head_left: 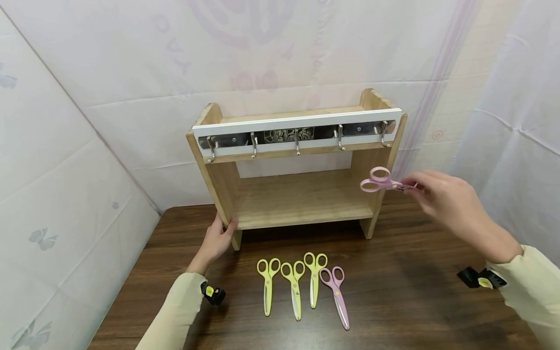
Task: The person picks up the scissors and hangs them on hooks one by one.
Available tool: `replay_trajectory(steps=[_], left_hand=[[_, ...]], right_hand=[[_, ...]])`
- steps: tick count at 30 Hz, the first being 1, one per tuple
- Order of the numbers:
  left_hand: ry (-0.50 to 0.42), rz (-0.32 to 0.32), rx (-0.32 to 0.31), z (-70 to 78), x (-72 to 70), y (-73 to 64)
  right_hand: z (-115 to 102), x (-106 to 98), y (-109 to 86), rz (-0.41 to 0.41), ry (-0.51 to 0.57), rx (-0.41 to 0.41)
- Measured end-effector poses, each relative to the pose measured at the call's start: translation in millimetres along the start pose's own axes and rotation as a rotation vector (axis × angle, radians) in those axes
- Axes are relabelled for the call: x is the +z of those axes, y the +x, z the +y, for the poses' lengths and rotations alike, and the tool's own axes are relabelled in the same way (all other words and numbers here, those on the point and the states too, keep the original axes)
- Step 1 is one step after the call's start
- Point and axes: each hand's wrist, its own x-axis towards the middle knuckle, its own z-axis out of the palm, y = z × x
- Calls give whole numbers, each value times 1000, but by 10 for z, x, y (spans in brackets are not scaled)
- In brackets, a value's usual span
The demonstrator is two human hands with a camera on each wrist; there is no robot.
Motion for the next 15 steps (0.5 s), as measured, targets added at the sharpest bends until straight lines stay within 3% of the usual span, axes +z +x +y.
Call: replay_trajectory(steps=[15], left_hand=[[4, 14, 1, 3, 14, 3]], right_hand=[[86, 12, 147, 128, 147, 89]])
